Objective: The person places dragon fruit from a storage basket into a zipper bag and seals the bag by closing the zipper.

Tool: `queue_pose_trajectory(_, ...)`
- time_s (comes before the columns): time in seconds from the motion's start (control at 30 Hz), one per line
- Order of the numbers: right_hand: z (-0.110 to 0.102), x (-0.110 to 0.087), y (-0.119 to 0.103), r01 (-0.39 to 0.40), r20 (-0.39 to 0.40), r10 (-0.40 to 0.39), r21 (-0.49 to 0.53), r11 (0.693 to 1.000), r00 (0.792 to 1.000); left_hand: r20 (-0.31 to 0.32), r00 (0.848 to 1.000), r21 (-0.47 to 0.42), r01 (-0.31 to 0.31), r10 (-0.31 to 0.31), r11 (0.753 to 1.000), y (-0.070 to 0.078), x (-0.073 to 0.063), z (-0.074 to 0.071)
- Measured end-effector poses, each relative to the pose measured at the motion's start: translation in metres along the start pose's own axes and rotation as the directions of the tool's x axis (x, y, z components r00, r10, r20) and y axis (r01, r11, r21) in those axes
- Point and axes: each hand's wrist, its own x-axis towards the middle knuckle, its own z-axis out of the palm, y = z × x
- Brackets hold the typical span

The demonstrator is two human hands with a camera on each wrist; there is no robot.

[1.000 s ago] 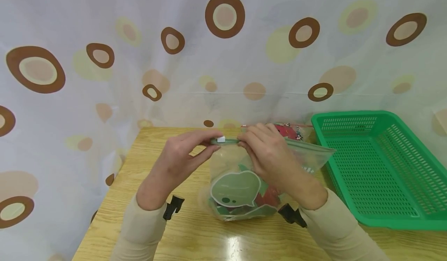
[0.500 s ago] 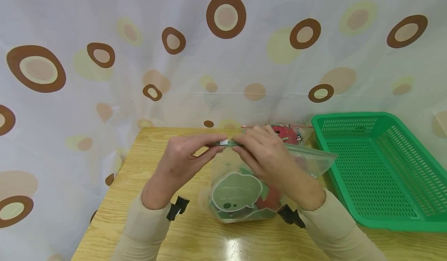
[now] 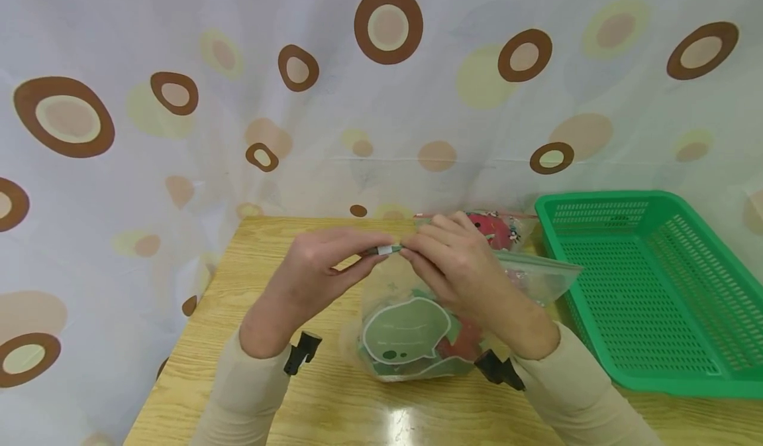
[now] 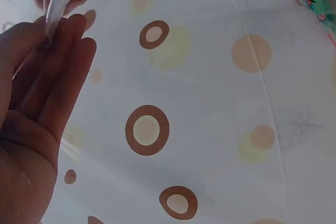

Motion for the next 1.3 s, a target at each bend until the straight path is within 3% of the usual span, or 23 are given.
queue_pose_trajectory(0.17, -0.001, 0.001, 0.000, -0.002, -0.008, 0.003, 0.060, 0.998, 1.000, 0.012, 0.998, 0.168, -0.069, 0.068, 0.983, 0.005, 0.003, 0.001)
queue_pose_trajectory(0.27, -0.001, 0.001, 0.000, 0.009, -0.015, -0.007, 0.100, 0.995, 1.000, 0.005, 0.996, 0.220, -0.086, 0.086, 0.972, 0.007, 0.003, 0.002)
queue_pose_trajectory(0.5, -0.002, 0.002, 0.000, -0.018, 0.005, 0.017, 0.191, 0.981, 1.000, -0.003, 0.993, 0.170, -0.113, 0.115, 0.979, 0.007, 0.001, 0.006)
queue_pose_trajectory(0.63, -0.002, 0.002, 0.001, -0.031, 0.011, 0.029, 0.180, 0.983, 1.000, 0.009, 0.996, 0.161, -0.090, 0.089, 0.983, 0.007, 0.001, 0.007)
queue_pose_trajectory(0.77, -0.003, 0.002, 0.003, -0.022, 0.006, 0.021, 0.166, 0.986, 1.000, 0.020, 1.000, 0.062, -0.002, 0.001, 0.998, 0.005, 0.000, 0.008)
queue_pose_trajectory(0.87, -0.007, 0.001, 0.004, -0.020, 0.013, 0.019, 0.156, 0.988, 1.000, 0.005, 0.996, -0.003, 0.085, -0.085, 0.996, 0.003, -0.004, 0.007)
queue_pose_trajectory(0.97, -0.010, 0.000, 0.004, -0.018, 0.012, 0.017, 0.133, 0.991, 1.000, -0.025, 0.992, -0.021, 0.120, -0.121, 0.993, 0.002, -0.006, 0.006)
queue_pose_trajectory(1.1, -0.012, -0.001, 0.004, -0.018, -0.006, 0.019, 0.097, 0.995, 1.000, -0.066, 0.995, -0.016, 0.077, -0.077, 0.997, 0.003, -0.005, 0.007)
queue_pose_trajectory(1.3, -0.008, 0.001, -0.001, -0.021, -0.046, 0.025, 0.084, 0.996, 0.999, -0.127, 0.992, 0.080, 0.012, -0.002, 0.997, 0.006, -0.004, 0.010)
